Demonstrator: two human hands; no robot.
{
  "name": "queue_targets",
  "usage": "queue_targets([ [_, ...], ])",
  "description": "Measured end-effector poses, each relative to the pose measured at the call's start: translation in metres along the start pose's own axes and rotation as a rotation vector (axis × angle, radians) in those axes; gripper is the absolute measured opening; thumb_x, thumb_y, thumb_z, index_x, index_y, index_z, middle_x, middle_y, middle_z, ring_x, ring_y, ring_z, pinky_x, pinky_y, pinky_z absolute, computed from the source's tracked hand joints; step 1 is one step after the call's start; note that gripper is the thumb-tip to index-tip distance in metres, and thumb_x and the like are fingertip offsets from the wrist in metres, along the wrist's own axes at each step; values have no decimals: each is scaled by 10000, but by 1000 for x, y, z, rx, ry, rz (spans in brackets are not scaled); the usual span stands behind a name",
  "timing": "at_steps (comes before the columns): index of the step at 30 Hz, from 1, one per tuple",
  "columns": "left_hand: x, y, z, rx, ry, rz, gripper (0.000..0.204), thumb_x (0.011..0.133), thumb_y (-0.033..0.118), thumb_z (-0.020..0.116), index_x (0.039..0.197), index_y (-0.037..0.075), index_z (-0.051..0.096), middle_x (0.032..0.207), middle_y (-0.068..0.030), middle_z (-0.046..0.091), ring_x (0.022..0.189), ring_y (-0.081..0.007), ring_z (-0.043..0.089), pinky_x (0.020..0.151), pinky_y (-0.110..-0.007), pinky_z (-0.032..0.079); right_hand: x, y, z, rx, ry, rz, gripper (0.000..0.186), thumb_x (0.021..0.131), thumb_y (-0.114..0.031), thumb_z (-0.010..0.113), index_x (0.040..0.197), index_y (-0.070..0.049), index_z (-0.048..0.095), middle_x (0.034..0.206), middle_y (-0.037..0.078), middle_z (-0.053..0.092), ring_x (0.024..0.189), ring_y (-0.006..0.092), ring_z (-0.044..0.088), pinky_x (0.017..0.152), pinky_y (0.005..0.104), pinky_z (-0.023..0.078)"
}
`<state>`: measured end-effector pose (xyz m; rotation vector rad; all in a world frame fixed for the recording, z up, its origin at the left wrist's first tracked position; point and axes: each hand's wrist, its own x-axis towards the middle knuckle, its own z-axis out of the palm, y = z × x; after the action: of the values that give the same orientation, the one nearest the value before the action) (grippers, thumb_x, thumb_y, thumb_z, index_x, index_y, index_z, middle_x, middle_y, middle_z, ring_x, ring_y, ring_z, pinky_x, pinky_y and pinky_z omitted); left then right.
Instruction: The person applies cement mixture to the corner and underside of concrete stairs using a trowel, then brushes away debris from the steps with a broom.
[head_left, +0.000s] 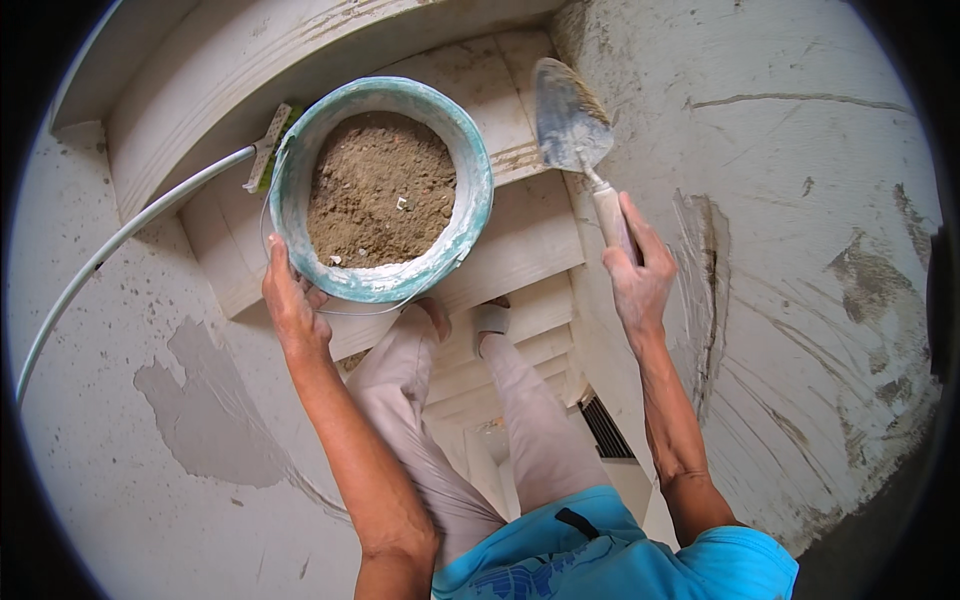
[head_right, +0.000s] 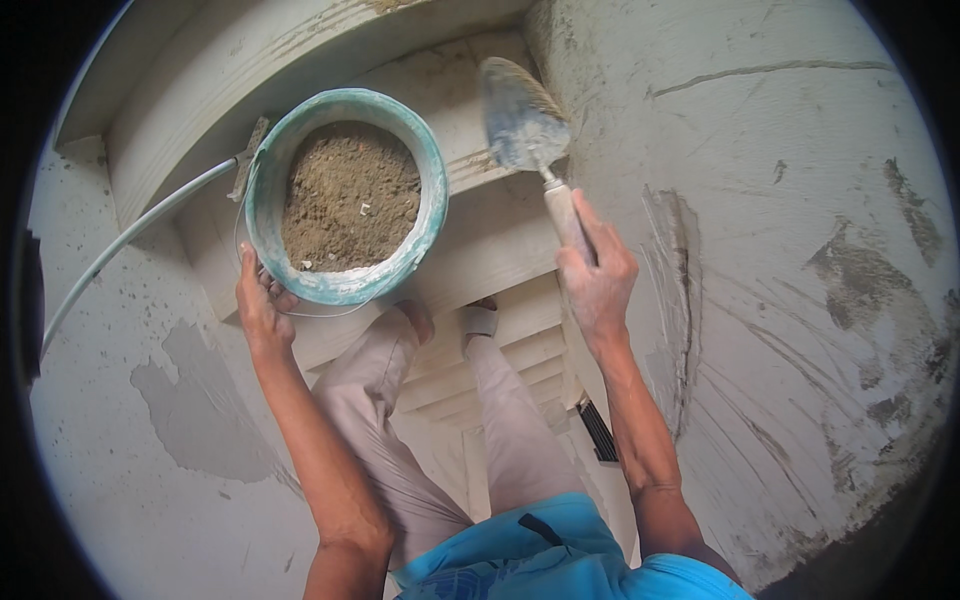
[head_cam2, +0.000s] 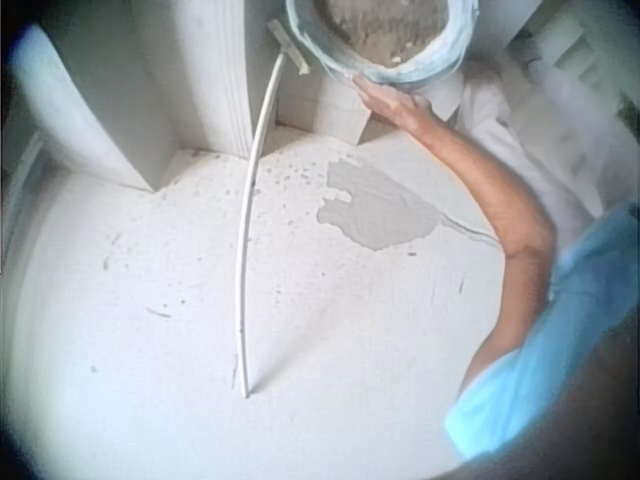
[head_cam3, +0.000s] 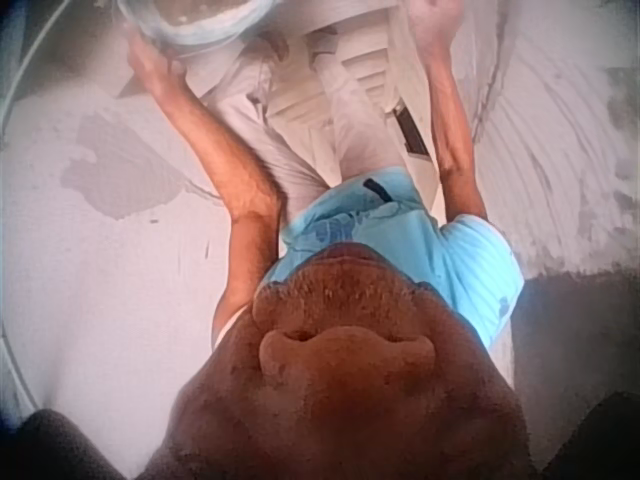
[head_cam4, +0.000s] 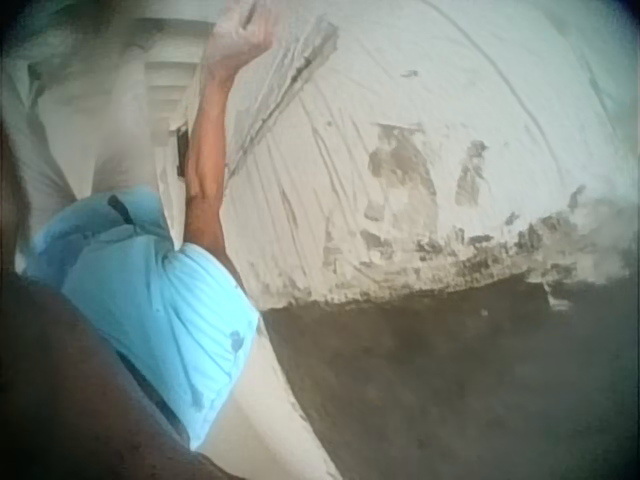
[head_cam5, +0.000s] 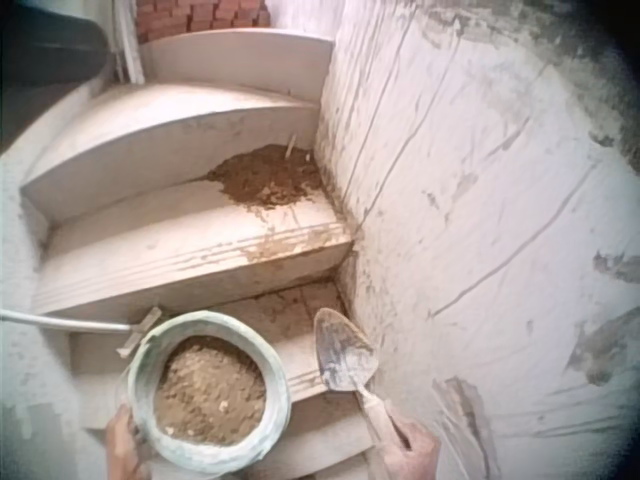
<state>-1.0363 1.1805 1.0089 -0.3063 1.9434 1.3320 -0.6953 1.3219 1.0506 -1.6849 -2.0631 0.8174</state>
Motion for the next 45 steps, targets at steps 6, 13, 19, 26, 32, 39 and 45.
queue_targets([
  [6,2,-1,4,42,-27,-15,691,962,576,522,1334,-6,511,1197,-143,619,975,-224,623,695,-351,529,-20,-47,7,-146,-83,-539,748,651,5,743,1361,-188,609,839,79,634,723,238,635,634,370,531],
  [13,3,-3,-6,24,-31,6,718,968,590,503,1341,-24,499,1212,-160,600,1012,-241,609,723,-370,539,10,-20,16,246,-83,146,675,702,-6,633,1369,-103,591,840,106,648,648,176,607,580,319,499],
  [19,-3,2,9,7,-42,1,717,968,583,511,1346,-25,495,1198,-159,601,1001,-239,608,718,-366,539,65,67,68,461,-154,543,637,739,-36,546,1375,-36,564,679,64,584,445,112,496,355,273,377],
  [26,1,-2,1,4,-29,4,725,952,595,532,1352,-9,499,1170,-144,615,978,-220,608,720,-371,537,89,80,92,623,-58,668,547,769,-48,568,1313,-51,621,736,67,612,461,114,527,337,286,382],
  [32,2,-3,-1,28,-8,4,673,965,556,518,1343,-1,512,1186,-126,626,989,-222,620,687,-339,516,77,61,101,353,46,534,545,750,-52,589,1292,-8,625,887,128,684,622,201,641,518,313,510],
  [39,12,-12,-4,-55,-35,49,539,967,499,557,1216,21,576,985,-49,630,792,-130,609,574,-250,469,42,47,86,364,145,349,618,734,-44,601,1350,4,571,1214,180,673,1062,282,643,934,348,487],
  [45,9,-11,-2,-121,-7,35,501,966,473,575,1188,24,577,972,-47,632,787,-123,613,579,-245,477,-1,-49,-10,-56,-307,-70,657,707,5,613,1362,-30,575,1166,185,675,921,206,664,835,314,520],
])
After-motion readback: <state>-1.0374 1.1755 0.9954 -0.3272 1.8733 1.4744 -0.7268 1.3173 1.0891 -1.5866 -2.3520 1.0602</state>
